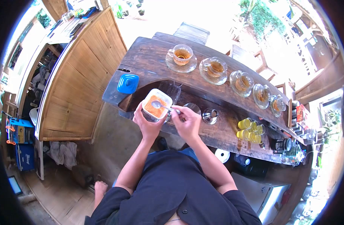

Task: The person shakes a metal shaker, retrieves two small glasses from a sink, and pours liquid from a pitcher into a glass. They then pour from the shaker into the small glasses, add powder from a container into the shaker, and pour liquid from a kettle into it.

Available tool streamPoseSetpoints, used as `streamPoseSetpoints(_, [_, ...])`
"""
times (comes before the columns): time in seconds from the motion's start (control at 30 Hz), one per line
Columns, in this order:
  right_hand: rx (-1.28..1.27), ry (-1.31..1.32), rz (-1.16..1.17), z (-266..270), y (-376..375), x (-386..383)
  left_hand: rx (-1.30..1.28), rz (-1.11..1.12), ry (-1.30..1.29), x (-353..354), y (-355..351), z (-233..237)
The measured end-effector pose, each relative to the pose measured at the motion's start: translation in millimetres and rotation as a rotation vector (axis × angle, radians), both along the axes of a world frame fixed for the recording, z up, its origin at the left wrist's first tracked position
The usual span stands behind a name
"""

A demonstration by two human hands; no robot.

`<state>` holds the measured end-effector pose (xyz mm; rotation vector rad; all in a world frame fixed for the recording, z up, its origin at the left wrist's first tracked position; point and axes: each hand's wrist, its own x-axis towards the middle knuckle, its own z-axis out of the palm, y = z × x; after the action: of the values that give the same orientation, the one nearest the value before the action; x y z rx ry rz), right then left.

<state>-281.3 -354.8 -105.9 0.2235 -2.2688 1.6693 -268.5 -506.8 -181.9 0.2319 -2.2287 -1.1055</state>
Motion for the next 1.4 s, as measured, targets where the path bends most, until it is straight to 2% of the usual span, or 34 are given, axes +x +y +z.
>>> streamPoseSetpoints(0.17, [0.06,-0.016,0.134,-16.9,-26.1,-6.8,0.111,0.109,-0.102,1.3,-18.8,-24.2])
streamPoseSetpoints(0.27, [0.144,-0.123,0.19,-21.5,-27.9,-8.6,0.19,0.116,-0.165,-2.2,-26.5,-42.3])
streamPoseSetpoints(0.47, [0.052,-0.107,0.173,-15.6,-12.9,-9.2,0.319,0.154,-0.187,-14.2,-25.5,-51.3])
streamPoseSetpoints(0.63, [0.03,-0.127,0.116,4.9,13.1,-16.2,0.246,0.2,-0.269,-31.3,-33.3,-68.0])
streamPoseSetpoints(0.87, [-0.02,-0.142,0.109,1.1,24.1,-35.7,0.18,0.272,-0.288,-44.5,-35.8,-86.3])
streamPoseSetpoints(0.93, [-0.011,-0.136,0.135,3.2,17.5,-45.4,0.119,0.303,-0.463,-47.1,-38.7,-85.5])
streamPoseSetpoints(1.03, [0.172,-0.135,0.283,15.2,-6.9,-64.8,0.076,0.28,-0.4,-42.1,-37.6,-75.9])
streamPoseSetpoints(1.1, [0.204,0.041,0.355,3.4,-34.4,-84.3,0.096,0.303,-0.376,-35.3,-33.1,-61.8])
streamPoseSetpoints(1.17, [0.352,0.28,0.372,-12.7,-64.5,-109.9,0.332,0.22,-0.062,-27.1,-33.8,-70.4])
streamPoseSetpoints(1.2, [0.362,0.163,0.468,-12.0,-77.4,-118.9,0.326,0.245,-0.044,-22.9,-33.1,-71.2])
streamPoseSetpoints(1.3, [0.49,0.28,0.473,-13.1,-112.7,-135.7,0.396,0.224,-0.098,-17.5,-36.9,-63.1])
streamPoseSetpoints(1.4, [0.585,0.229,0.552,-22.0,-126.4,-151.0,0.452,0.214,-0.062,-24.1,-42.2,-56.6])
